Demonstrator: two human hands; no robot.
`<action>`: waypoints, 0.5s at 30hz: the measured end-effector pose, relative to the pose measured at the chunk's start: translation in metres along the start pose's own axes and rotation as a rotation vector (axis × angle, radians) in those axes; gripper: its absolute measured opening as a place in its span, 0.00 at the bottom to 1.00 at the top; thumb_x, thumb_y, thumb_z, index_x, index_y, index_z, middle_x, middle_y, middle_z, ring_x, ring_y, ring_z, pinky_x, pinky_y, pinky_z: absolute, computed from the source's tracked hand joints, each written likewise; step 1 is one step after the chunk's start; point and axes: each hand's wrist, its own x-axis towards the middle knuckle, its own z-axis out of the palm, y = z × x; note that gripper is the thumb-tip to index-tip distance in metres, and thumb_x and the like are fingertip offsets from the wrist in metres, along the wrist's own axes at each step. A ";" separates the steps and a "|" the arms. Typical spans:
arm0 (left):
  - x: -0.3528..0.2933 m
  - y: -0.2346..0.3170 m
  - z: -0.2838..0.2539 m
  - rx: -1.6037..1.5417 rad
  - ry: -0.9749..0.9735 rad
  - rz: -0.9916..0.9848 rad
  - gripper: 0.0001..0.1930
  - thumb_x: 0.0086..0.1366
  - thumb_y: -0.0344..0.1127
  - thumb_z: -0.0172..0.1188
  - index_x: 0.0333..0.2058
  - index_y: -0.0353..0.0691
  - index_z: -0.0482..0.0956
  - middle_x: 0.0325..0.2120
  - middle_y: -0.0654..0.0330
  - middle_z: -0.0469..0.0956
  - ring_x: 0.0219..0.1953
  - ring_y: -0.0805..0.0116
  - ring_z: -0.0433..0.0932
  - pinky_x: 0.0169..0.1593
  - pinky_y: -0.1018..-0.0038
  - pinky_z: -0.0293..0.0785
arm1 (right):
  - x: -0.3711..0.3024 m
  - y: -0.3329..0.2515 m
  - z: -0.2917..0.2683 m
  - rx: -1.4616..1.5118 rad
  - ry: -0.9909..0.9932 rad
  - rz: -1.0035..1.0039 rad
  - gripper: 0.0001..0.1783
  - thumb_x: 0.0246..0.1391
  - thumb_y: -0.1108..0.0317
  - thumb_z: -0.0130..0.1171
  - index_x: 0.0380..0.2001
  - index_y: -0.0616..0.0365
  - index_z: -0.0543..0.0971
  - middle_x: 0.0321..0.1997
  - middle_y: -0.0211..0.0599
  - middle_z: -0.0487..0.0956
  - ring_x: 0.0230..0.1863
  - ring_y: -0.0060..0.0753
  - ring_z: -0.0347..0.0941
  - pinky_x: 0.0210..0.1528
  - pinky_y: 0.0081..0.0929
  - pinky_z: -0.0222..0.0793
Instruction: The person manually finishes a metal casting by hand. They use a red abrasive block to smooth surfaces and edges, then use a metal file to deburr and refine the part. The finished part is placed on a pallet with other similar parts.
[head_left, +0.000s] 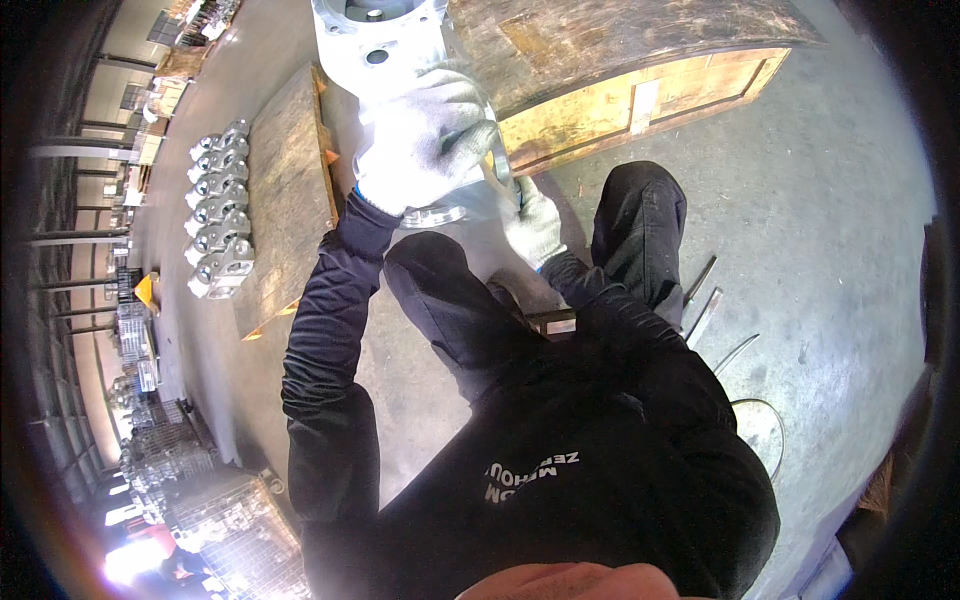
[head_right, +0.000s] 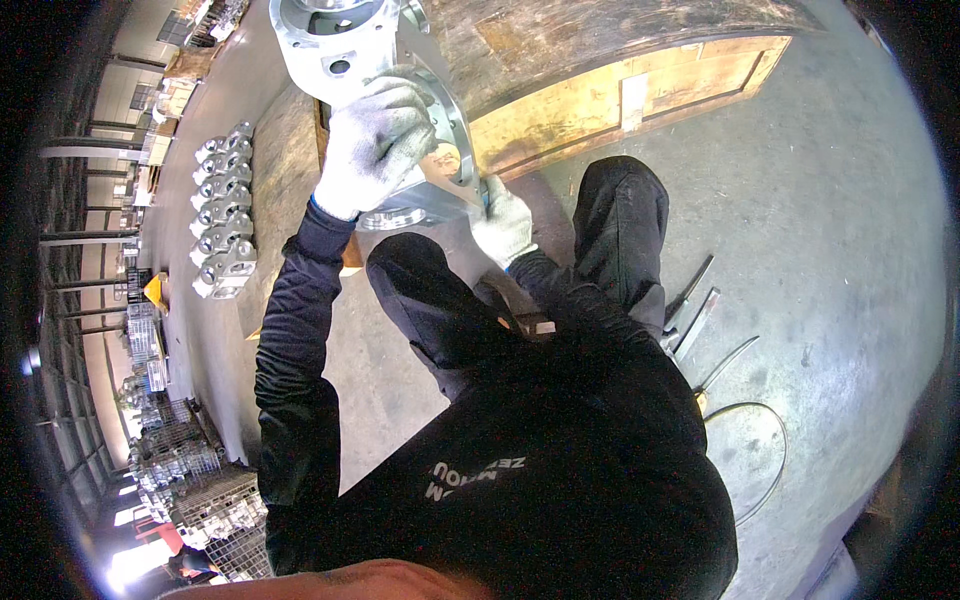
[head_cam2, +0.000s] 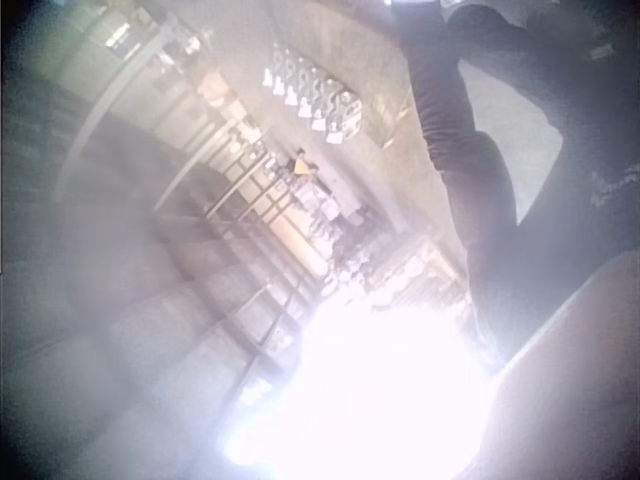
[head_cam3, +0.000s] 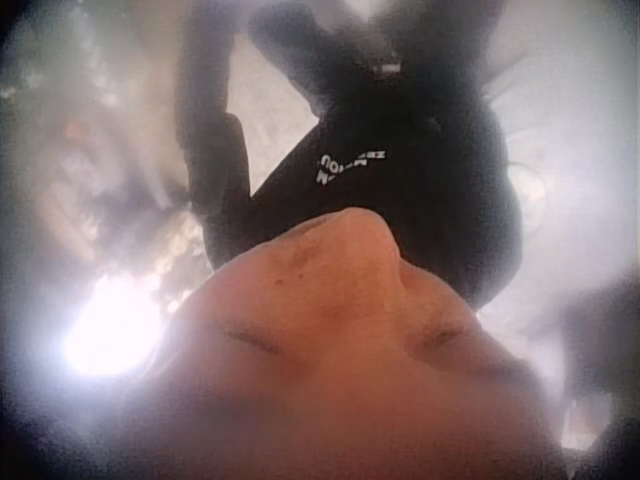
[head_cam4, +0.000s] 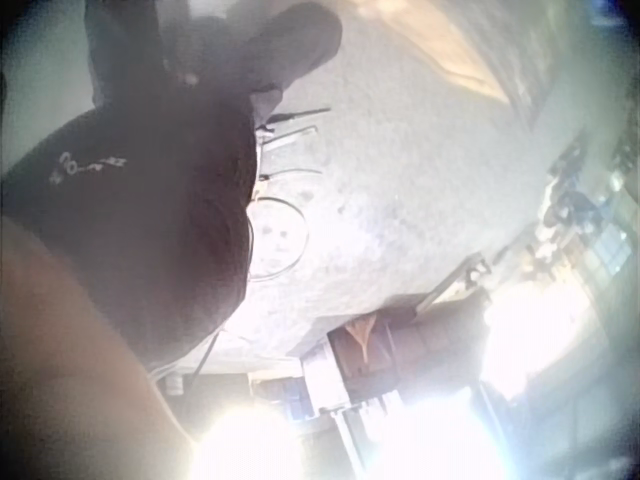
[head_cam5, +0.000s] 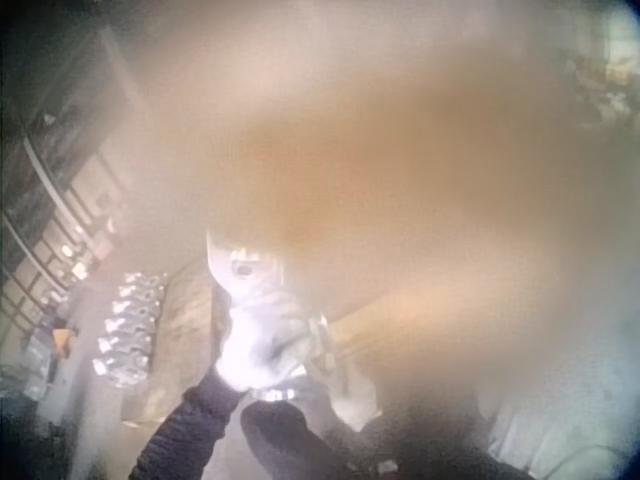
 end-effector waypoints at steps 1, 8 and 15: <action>-0.001 0.000 0.000 0.004 0.004 -0.013 0.12 0.55 0.35 0.71 0.35 0.35 0.87 0.39 0.54 0.85 0.48 0.51 0.82 0.53 0.60 0.79 | -0.005 -0.002 -0.001 -0.005 0.011 -0.008 0.16 0.62 0.56 0.63 0.47 0.54 0.78 0.33 0.54 0.84 0.38 0.64 0.82 0.40 0.54 0.78; -0.001 -0.001 0.003 0.088 0.051 0.058 0.08 0.57 0.36 0.70 0.33 0.38 0.87 0.36 0.53 0.84 0.46 0.51 0.83 0.49 0.60 0.79 | -0.032 -0.020 -0.011 -0.038 0.061 0.001 0.16 0.65 0.54 0.64 0.43 0.56 0.79 0.30 0.53 0.84 0.34 0.63 0.82 0.36 0.52 0.77; -0.002 0.004 0.005 0.135 0.128 0.058 0.08 0.59 0.36 0.71 0.29 0.38 0.86 0.32 0.58 0.83 0.44 0.56 0.83 0.48 0.64 0.80 | -0.052 -0.029 -0.034 -0.043 -0.058 0.008 0.15 0.64 0.55 0.66 0.40 0.56 0.79 0.29 0.51 0.84 0.33 0.62 0.82 0.35 0.50 0.77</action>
